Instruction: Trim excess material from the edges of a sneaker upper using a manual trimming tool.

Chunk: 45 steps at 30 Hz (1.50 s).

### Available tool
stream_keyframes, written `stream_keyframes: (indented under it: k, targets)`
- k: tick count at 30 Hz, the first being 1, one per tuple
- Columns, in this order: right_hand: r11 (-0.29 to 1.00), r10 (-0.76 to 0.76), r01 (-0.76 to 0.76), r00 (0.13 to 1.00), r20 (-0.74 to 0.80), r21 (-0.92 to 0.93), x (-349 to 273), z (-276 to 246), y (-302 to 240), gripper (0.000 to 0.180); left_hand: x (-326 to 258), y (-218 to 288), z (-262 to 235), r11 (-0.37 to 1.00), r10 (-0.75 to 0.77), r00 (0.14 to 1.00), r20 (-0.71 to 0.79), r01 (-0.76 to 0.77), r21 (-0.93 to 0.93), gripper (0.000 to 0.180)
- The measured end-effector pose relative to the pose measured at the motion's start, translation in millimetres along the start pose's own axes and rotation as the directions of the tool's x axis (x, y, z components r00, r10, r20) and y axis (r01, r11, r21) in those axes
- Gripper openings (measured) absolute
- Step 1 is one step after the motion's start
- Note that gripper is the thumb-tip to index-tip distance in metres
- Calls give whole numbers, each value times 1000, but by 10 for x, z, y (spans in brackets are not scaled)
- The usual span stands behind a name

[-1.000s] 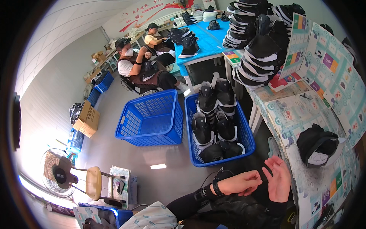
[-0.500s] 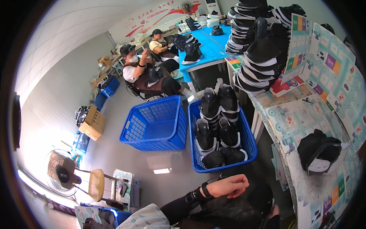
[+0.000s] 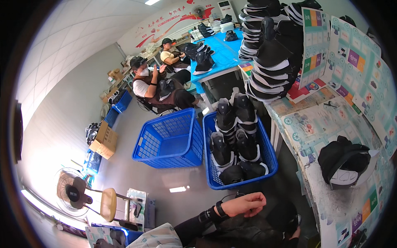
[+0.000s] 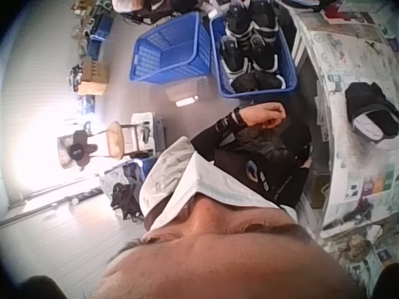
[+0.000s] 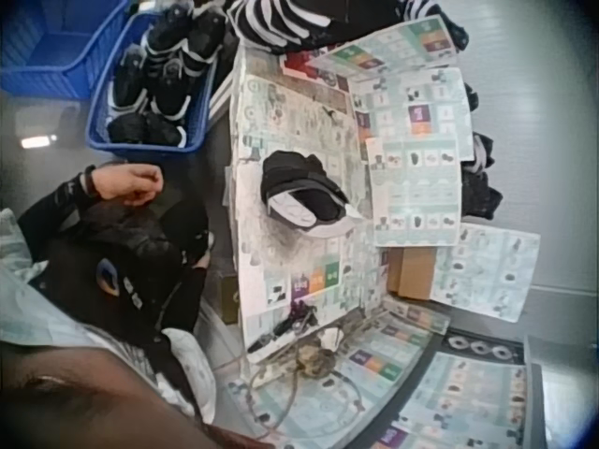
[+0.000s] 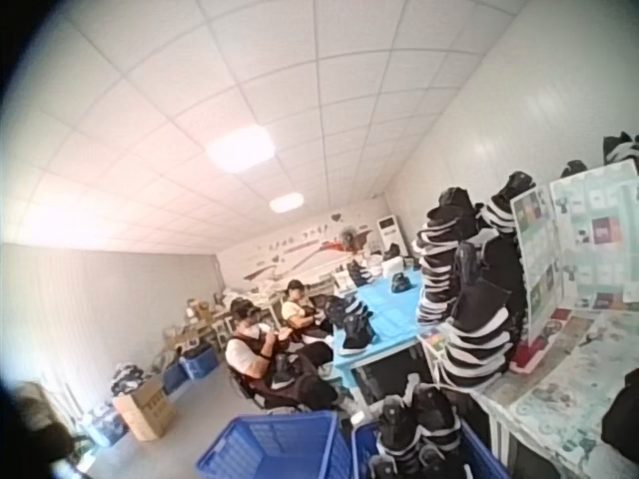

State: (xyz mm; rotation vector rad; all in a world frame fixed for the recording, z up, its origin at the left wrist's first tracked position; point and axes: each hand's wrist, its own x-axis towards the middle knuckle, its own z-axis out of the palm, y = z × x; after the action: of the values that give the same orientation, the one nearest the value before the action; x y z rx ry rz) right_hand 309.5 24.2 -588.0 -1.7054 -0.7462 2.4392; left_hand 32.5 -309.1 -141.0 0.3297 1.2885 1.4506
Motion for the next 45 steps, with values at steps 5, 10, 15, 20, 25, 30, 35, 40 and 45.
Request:
stream_keyframes:
  k: [5,10,15,20,25,30,35,40,45]
  targets:
    - [967,-50,-24,958,281,253,83,-305,-12,72,98,-32,-30,999,19,999,41,-18,-27,18]
    - [988,18,-40,989,144,148,239,-219,70,57,92,-85,-24,1000,-5,1000,3,5,-27,17]
    - [991,-83,85,996,-23,105,732,-732,118,56,121,-37,-52,999,14,999,47,-12,-43,17]
    - [850,-246,234,969,36,-472,857,-998,111,42,125,-75,-22,1000,-3,999,36,4,-16,17]
    - [816,-296,199,950,-95,-543,835,-679,121,31,136,-114,-162,1000,-7,1000,11,7,-16,16]
    - [810,-285,193,955,-84,-554,701,-210,-22,30,35,-168,-220,1000,6,1000,-7,-6,-1,18]
    - [799,-294,195,952,-85,-569,643,16,-182,30,13,-170,-232,997,71,997,17,-71,7,19]
    - [789,-301,200,950,-82,-582,604,85,-265,29,40,-198,-226,998,60,998,-4,-60,5,19]
    - [781,-309,208,948,-74,-589,563,104,-336,28,64,-178,-153,1000,29,999,17,-29,-12,19]
